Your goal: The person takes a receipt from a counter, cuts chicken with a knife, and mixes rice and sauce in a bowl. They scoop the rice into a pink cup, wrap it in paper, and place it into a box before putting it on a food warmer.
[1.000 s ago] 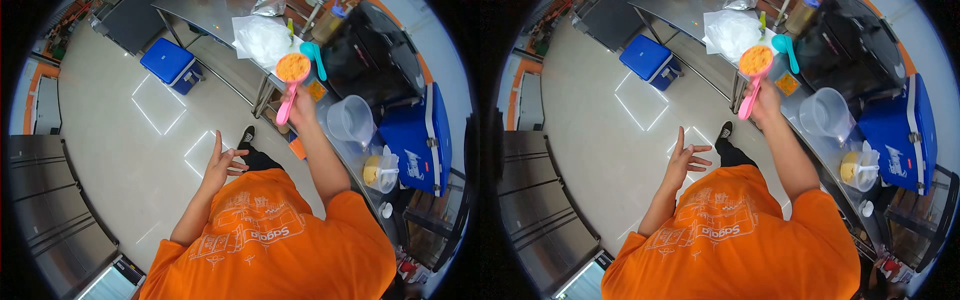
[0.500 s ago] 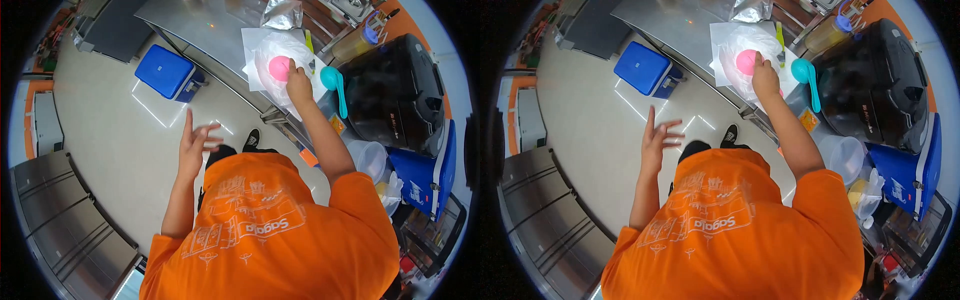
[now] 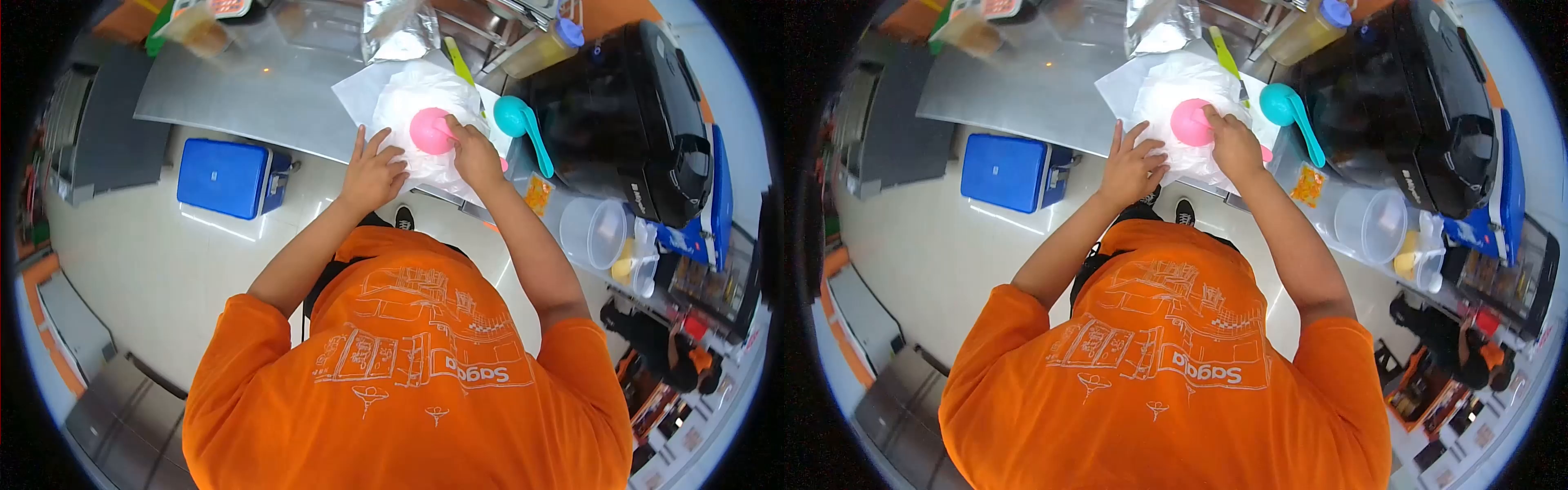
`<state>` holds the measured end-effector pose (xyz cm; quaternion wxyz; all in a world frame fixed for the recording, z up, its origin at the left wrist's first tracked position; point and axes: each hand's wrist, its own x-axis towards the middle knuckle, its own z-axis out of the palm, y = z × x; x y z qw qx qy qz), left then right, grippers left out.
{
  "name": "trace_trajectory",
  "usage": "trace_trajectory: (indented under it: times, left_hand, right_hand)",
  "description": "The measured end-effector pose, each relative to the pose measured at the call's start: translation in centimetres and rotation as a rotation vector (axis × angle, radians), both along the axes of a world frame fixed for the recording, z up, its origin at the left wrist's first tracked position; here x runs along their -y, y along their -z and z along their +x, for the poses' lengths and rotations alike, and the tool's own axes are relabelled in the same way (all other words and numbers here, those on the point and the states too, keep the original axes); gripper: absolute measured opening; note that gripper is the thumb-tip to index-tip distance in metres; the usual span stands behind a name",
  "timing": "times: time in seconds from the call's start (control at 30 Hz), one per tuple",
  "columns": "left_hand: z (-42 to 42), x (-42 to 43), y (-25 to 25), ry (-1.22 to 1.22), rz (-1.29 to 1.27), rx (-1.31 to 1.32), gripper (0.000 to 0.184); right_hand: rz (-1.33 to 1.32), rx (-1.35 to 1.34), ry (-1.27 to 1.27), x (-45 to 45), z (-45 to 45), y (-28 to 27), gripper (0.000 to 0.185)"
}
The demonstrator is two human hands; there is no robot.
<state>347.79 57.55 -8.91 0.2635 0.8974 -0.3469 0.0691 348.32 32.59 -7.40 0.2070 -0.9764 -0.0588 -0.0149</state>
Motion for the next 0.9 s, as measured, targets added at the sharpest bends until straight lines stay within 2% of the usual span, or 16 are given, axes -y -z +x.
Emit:
trace_trajectory:
  times: [0.13, 0.3, 0.47, 0.53, 0.6, 0.67, 0.73, 0.77, 0.8, 0.83, 0.9]
  left_hand:
    - [1.0, -0.5, 0.1, 0.052, 0.017, -0.076, 0.017]
    - [2.1, -1.1, -0.8, 0.157, 0.014, -0.12, 0.033]
    - [3.2, -2.1, -1.0, 0.254, 0.036, -0.17, 0.039]
    - [3.9, -2.2, -1.2, 0.279, 0.052, -0.168, 0.041]
    - [4.3, -2.5, -1.7, 0.31, 0.022, -0.156, 0.052]
    - [4.7, -2.7, -1.8, 0.329, -0.005, -0.191, 0.058]
    - [5.1, -2.7, -1.7, 0.357, -0.036, -0.233, 0.064]
    - [5.5, -2.7, -1.7, 0.346, -0.024, -0.221, 0.067]
    - [5.8, -2.6, -1.7, 0.341, -0.017, -0.208, 0.069]
    - [6.2, -2.5, -1.6, 0.356, -0.008, -0.217, 0.067]
    - [6.9, -2.4, -1.2, 0.374, -0.048, -0.251, 0.057]
  right_hand:
    - [-0.064, -0.032, 0.068, -0.6, 0.0, -0.1, 0.052]
    - [0.016, -0.029, 0.101, -1.1, -0.6, -1.1, 0.052]
    - [0.233, 0.019, 0.164, -1.7, -1.6, -3.5, 0.054]
    - [0.508, 0.226, 0.282, -1.9, -2.2, -5.4, 0.055]
    - [0.406, 0.442, 0.341, -0.9, -3.8, -7.1, 0.05]
    - [0.528, 0.634, 0.515, 0.2, -6.9, -8.0, 0.049]
    - [0.776, 0.72, 0.719, 0.4, -11.2, -8.6, 0.052]
    - [0.761, 0.731, 0.741, 1.2, -13.6, -7.8, 0.052]
    - [0.625, 0.727, 0.858, 2.2, -16.5, -6.4, 0.055]
    - [0.484, 0.72, 0.97, 2.9, -19.0, -5.0, 0.058]
    - [0.345, 0.693, 1.015, 3.7, -23.3, -2.8, 0.06]
